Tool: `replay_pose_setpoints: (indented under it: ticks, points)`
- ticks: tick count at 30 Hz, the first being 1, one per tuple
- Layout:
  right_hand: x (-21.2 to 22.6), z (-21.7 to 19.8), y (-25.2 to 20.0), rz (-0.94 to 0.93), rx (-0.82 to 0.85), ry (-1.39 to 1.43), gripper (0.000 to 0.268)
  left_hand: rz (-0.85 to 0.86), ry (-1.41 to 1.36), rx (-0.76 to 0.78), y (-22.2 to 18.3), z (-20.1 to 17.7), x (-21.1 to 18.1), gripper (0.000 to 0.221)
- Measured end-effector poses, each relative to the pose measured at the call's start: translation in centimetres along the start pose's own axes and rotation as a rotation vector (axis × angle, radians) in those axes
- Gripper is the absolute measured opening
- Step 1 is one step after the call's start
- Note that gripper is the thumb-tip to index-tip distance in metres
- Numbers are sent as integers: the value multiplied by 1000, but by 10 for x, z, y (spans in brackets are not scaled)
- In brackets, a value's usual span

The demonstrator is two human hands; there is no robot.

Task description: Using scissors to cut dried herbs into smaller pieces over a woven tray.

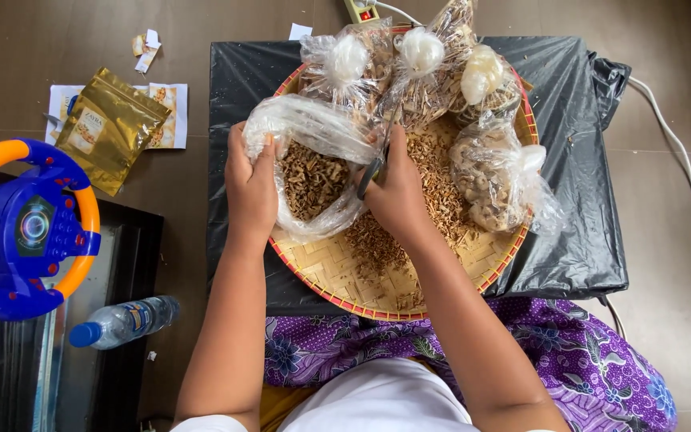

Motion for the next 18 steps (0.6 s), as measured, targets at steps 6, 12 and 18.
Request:
replay_pose_setpoints:
  ticks: [6, 12, 18]
  points:
    - [-17, 15, 3, -69, 96, 316, 74, -12, 70, 90, 1, 10, 13, 43]
    - [-44, 22, 6, 16, 127, 451, 132, -60, 67, 123, -6, 19, 11, 62]
    - [-4, 17, -5, 47, 160, 453, 130, -5, 157, 208, -8, 27, 8, 89]
Point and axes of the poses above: each hand's wrist, its own y-axis towards the middle knuckle, its own z-axis out of the palm, x = y × z, the point moved 8 cm from there along y, towards the middle knuckle, and after that the axes turned 9 degrees about -x, right-handed, at the moved point
